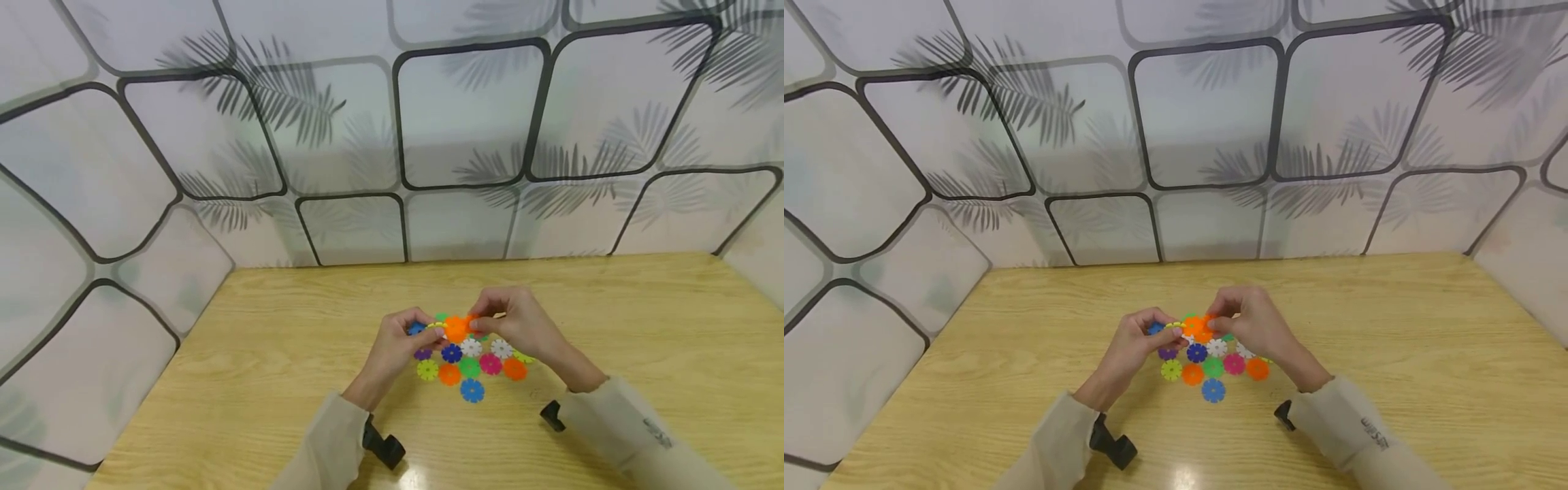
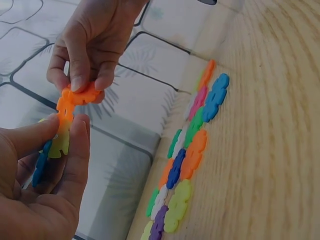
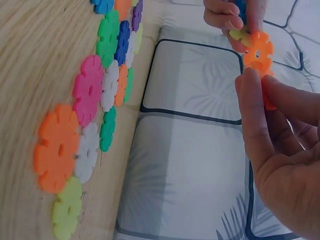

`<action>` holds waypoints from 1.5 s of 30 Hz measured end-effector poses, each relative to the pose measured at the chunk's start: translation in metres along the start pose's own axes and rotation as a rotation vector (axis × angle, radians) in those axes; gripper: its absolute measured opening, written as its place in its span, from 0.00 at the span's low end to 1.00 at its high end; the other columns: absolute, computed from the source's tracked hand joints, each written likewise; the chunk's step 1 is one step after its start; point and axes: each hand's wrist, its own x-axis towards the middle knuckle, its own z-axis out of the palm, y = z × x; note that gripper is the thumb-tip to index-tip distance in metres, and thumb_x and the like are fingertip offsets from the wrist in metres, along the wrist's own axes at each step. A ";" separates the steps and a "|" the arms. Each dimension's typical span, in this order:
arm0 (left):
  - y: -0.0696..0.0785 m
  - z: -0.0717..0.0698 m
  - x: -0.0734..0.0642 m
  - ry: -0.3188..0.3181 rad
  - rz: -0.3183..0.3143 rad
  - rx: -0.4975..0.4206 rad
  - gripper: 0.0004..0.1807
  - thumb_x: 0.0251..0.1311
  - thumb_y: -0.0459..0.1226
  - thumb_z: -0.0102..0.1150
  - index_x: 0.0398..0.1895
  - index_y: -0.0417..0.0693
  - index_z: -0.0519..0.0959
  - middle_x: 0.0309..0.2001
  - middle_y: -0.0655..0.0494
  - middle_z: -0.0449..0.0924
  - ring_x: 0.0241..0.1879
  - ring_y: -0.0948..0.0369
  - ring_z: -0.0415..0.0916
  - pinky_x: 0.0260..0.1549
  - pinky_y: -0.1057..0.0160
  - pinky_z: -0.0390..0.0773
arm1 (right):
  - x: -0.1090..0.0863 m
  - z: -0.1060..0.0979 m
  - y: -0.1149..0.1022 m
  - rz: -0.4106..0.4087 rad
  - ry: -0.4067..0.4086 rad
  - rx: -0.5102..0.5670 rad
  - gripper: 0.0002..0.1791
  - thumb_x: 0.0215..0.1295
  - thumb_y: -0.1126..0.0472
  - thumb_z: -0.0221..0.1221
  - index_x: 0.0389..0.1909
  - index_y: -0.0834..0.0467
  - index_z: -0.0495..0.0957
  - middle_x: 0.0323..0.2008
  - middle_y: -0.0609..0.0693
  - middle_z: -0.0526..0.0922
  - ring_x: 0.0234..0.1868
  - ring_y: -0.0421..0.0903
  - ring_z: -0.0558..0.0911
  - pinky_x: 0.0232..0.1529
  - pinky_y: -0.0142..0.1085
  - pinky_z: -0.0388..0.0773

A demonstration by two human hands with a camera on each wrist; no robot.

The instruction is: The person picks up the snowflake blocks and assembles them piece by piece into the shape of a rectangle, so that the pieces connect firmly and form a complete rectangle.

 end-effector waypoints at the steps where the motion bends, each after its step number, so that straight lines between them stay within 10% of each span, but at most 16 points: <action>1: -0.001 0.000 0.000 0.004 -0.004 -0.005 0.06 0.69 0.30 0.61 0.39 0.31 0.80 0.34 0.44 0.87 0.34 0.58 0.87 0.44 0.48 0.84 | 0.001 0.001 0.001 -0.008 0.001 -0.003 0.07 0.62 0.79 0.63 0.30 0.66 0.83 0.29 0.54 0.86 0.27 0.47 0.86 0.32 0.46 0.86; 22: -0.004 0.002 0.000 -0.018 -0.008 -0.051 0.06 0.68 0.25 0.59 0.33 0.38 0.81 0.32 0.44 0.86 0.31 0.60 0.86 0.44 0.46 0.83 | -0.002 0.006 -0.003 0.000 -0.025 0.002 0.09 0.61 0.82 0.60 0.27 0.68 0.80 0.29 0.58 0.85 0.26 0.47 0.85 0.30 0.40 0.86; 45: -0.002 0.002 0.002 -0.035 0.024 0.008 0.05 0.68 0.25 0.60 0.33 0.39 0.81 0.33 0.45 0.86 0.39 0.41 0.86 0.45 0.44 0.83 | -0.002 0.006 -0.003 0.006 0.048 -0.037 0.08 0.57 0.80 0.66 0.26 0.65 0.84 0.28 0.53 0.85 0.28 0.48 0.85 0.31 0.38 0.85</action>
